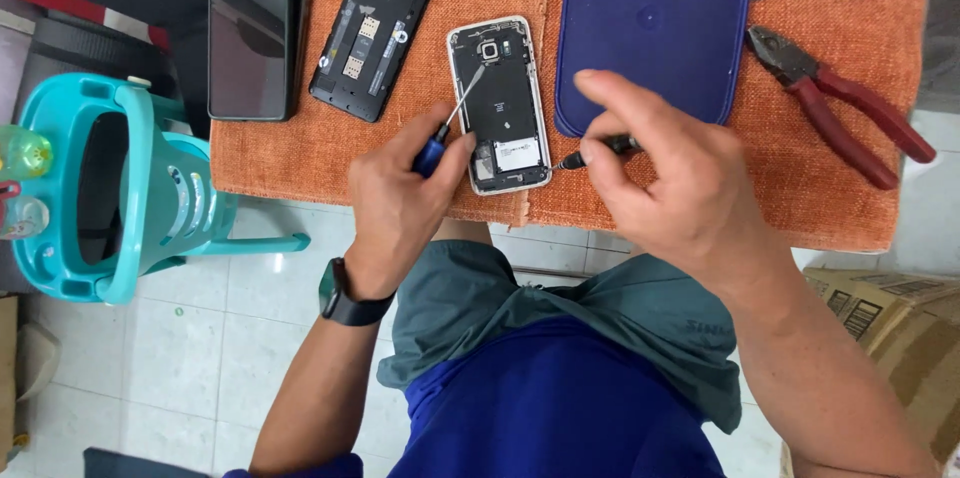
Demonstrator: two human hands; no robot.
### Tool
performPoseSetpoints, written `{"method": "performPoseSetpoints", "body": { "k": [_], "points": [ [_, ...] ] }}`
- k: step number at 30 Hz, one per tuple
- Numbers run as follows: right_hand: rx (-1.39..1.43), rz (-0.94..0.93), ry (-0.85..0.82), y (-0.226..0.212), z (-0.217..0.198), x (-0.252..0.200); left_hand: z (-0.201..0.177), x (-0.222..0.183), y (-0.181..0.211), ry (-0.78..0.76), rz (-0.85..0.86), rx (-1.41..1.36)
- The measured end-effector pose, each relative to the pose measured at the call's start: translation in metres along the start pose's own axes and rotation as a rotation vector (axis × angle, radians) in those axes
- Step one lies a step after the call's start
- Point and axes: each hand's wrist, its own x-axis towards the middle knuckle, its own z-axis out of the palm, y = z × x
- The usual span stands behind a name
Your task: Disassembling a smartphone by removing screws and prying open the internal frame using specialized tools.
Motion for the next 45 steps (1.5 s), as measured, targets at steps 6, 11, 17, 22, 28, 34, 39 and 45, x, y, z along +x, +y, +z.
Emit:
{"method": "performPoseSetpoints", "body": {
  "k": [6,11,17,22,28,34,39,45],
  "points": [
    [-0.030,-0.017,-0.168,-0.013,-0.005,0.012,0.020,0.007,-0.017,0.049,0.159,0.276],
    [-0.183,-0.148,-0.170,-0.019,-0.002,0.023,0.022,0.013,-0.021,0.061,0.233,0.274],
    [-0.293,-0.196,-0.176,-0.017,0.000,0.029,0.021,0.015,-0.023,0.080,0.281,0.234],
    [-0.170,-0.225,-0.245,-0.022,0.000,0.034,0.023,0.013,-0.025,0.115,0.308,0.213],
    [-0.109,-0.197,-0.367,-0.029,0.000,0.040,0.023,0.012,-0.027,0.132,0.286,0.214],
    [-0.246,-0.232,-0.231,-0.023,0.001,0.035,0.024,0.012,-0.027,0.154,0.278,0.212],
    [-0.230,-0.223,-0.274,-0.022,0.003,0.032,0.023,0.012,-0.027,0.150,0.292,0.206],
    [-0.066,-0.107,-0.421,-0.035,-0.003,0.035,0.023,0.011,-0.026,0.165,0.298,0.198]
  ]
}}
